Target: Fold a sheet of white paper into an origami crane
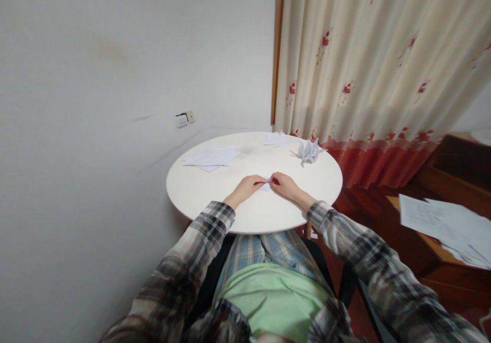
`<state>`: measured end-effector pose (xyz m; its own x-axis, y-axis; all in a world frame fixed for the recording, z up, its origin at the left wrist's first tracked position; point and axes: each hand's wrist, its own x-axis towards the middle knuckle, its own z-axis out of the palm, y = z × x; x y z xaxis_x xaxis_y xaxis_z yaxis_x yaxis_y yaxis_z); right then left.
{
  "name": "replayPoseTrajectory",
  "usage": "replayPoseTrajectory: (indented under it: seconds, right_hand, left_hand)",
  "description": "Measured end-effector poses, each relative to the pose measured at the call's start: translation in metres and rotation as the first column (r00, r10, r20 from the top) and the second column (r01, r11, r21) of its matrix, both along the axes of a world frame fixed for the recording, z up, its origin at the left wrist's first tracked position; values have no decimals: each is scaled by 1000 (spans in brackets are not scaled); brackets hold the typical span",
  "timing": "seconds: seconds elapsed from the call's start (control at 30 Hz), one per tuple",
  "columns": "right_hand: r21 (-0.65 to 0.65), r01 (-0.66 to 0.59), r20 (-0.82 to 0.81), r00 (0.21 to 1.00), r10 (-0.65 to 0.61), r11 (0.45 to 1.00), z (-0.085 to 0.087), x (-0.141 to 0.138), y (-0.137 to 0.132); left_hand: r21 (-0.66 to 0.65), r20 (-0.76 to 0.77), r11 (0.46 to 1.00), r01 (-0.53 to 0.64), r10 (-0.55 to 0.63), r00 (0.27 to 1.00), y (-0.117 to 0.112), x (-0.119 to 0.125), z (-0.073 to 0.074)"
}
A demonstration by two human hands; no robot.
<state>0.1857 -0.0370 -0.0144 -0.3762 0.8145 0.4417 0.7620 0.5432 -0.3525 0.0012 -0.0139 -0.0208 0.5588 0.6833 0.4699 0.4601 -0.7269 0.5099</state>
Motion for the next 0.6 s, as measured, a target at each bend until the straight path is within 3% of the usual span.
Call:
replayPoseTrajectory:
  seconds: [0.33,0.6]
  right_hand:
    - [4,-10,-18,1000,10,1000,1,0,-2]
    - [49,-24,57,998,21,998,1,-1,-5]
  left_hand:
    - [-12,-11,999,-33,33,999,-4,1,3]
    - [-54,-21,996,-69,68,997,-14,3,9]
